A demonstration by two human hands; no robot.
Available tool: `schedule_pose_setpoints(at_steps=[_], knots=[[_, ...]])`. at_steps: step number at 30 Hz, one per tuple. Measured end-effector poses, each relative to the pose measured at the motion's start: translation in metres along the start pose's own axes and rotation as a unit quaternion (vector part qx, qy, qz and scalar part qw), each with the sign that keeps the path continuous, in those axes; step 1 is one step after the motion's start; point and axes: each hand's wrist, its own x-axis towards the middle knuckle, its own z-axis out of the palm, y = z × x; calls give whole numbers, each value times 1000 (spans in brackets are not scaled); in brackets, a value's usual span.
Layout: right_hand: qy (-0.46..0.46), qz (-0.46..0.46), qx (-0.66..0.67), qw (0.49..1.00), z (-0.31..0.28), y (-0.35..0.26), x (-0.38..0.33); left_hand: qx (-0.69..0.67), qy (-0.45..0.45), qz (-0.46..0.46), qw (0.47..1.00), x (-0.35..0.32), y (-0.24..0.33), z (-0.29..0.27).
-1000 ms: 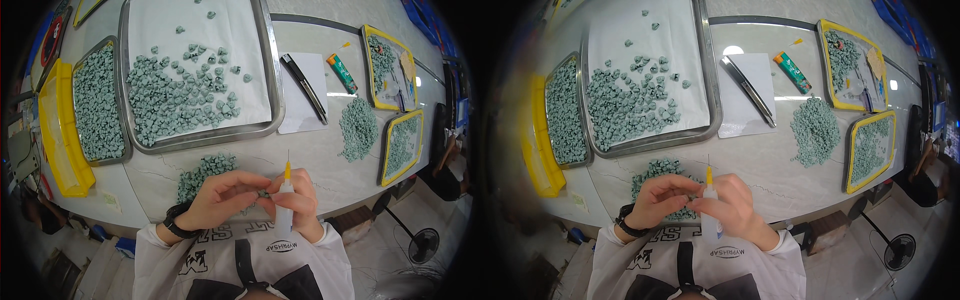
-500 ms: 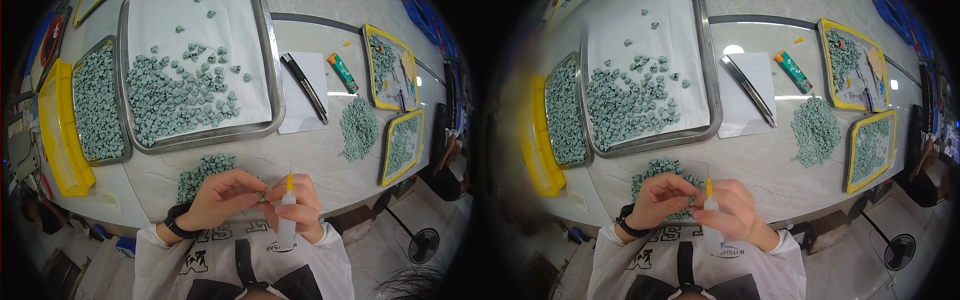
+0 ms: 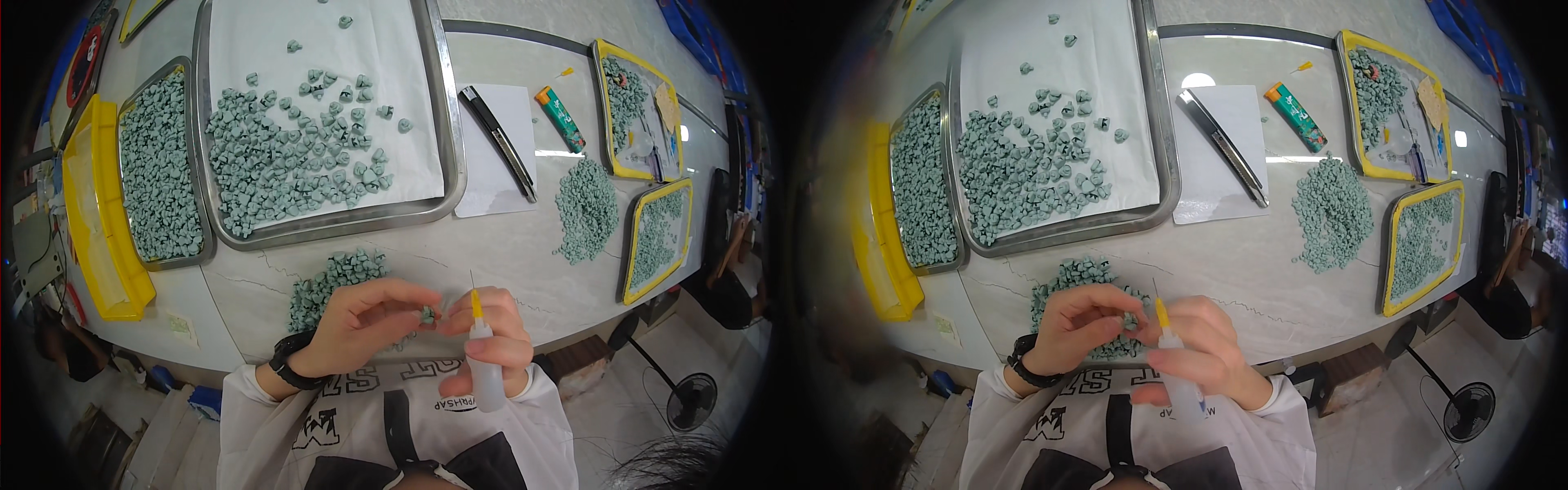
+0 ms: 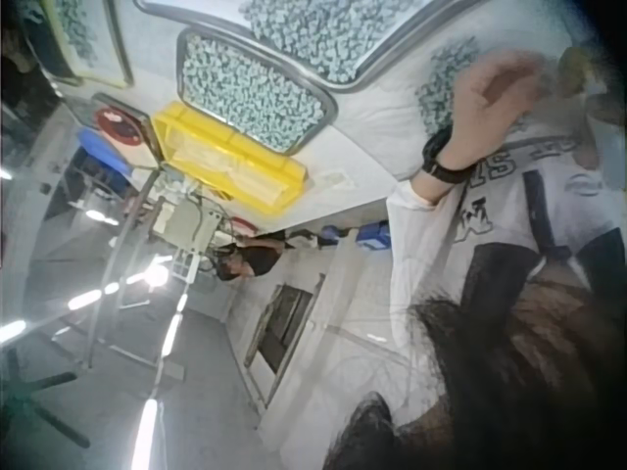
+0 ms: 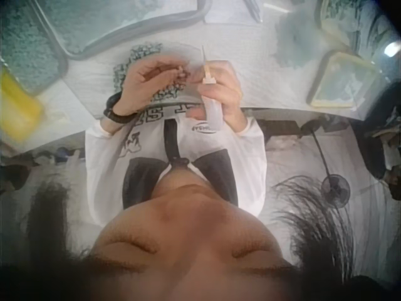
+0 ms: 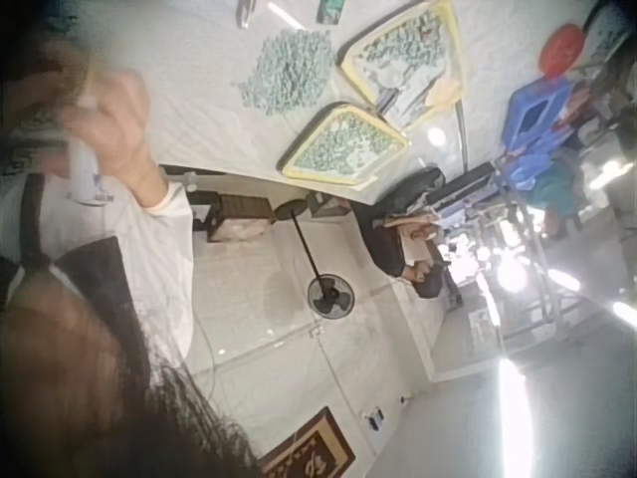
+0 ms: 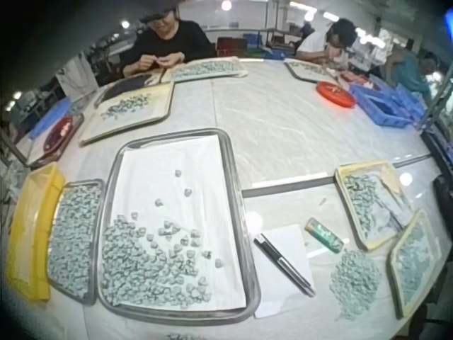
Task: The person assembles small plastic components by applying glue from a bottle and joining the pieces together by hand.
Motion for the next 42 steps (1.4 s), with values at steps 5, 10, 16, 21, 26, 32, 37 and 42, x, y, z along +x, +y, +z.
schedule_pose_setpoints(at_steps=[5, 10, 16, 21, 26, 32, 37, 42], knots=[[3, -27, 53, 998, -2, 1, -1, -16, 4, 26, 1000, 1, 0, 0], [-15, -47, 56, 997, -6, 9, 1, -8, 19, 52, 998, 2, -3, 1], [-17, -30, 35, 999, -7, 7, 2, 25, 24, 76, 997, 2, -4, 0], [-21, -8, 36, 999, -6, 4, 3, 25, 28, 78, 996, 2, -5, 1], [-31, 12, 28, 999, -8, 2, 3, 29, 26, 76, 996, 2, -4, 1], [-31, 21, 21, 999, -7, 1, 3, 28, 25, 82, 996, 2, -4, 1], [-38, 29, 9, 999, -7, 0, 3, 28, 26, 80, 996, 2, -5, 1], [-25, 16, 22, 999, -6, 2, 4, 21, 26, 73, 997, 2, -4, 1]])
